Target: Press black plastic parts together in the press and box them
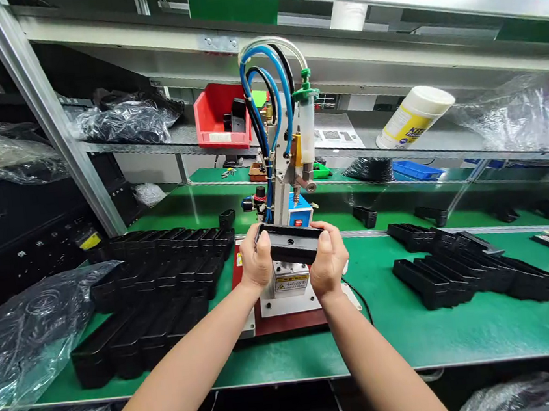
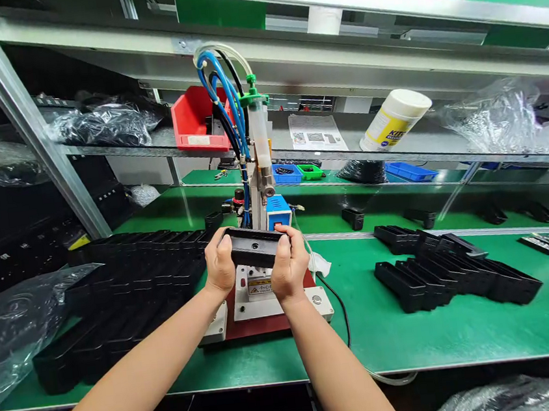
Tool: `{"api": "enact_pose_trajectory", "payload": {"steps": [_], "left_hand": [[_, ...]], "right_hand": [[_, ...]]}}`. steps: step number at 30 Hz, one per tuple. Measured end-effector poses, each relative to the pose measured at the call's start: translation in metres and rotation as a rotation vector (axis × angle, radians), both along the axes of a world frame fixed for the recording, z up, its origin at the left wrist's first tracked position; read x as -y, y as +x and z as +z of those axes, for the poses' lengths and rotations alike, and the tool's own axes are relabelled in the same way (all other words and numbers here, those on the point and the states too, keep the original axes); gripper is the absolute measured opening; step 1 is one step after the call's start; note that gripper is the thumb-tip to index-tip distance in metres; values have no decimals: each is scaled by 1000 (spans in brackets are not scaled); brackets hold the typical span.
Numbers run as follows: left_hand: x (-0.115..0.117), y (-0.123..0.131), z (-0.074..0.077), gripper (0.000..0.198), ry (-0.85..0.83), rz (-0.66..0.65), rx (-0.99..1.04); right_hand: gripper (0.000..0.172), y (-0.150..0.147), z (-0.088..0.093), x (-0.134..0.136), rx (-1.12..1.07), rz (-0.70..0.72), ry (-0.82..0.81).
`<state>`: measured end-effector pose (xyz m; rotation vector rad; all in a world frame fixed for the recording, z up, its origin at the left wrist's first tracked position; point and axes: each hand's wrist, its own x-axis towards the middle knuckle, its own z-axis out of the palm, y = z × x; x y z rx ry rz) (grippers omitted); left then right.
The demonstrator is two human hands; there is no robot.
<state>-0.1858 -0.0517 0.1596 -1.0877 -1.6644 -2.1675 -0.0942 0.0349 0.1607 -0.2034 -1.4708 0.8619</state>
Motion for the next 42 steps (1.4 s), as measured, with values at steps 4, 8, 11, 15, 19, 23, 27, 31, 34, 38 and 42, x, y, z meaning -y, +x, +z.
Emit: {"api": "enact_pose_trajectory", "payload": {"steps": [4, 8, 11, 15, 19, 23, 27, 31, 34, 38, 42], "left_hand": [[-10, -8, 4, 27, -10, 30, -29], [-30, -20, 9, 25, -15, 68, -58], [-41, -28, 7, 25, -14, 87, -54], [-47, -32, 2, 27, -12, 93, -23], [-45, -29, -1, 29, -23, 68, -2], [-41, -24, -5, 27, -22, 28, -15], [-38, -23, -10, 27, -15, 5, -29], [-38, -24, -10, 26, -18, 20, -13], [-37, -23, -8, 30, 11, 60, -38], [-23, -15, -4, 28, 82, 80, -75], [7, 6, -6, 27, 89, 30, -93]], "right_hand": [[34, -8, 2, -14, 10, 30, -19], [34, -22, 5, -38, 26, 69, -25], [35, -30, 3, -51, 60, 78, -34], [35, -33, 3, -56, 91, 75, -40], [34, -30, 2, -52, 111, 79, -47], [30, -23, -6, -44, 81, 20, -12], [27, -17, -11, -41, 60, 28, 25], [26, -20, -5, -43, 108, 50, -4], [27, -23, 1, -42, 95, 79, -21], [27, -11, 6, -25, 56, 88, 2], [25, 20, 5, 9, 9, 133, 3]]}}
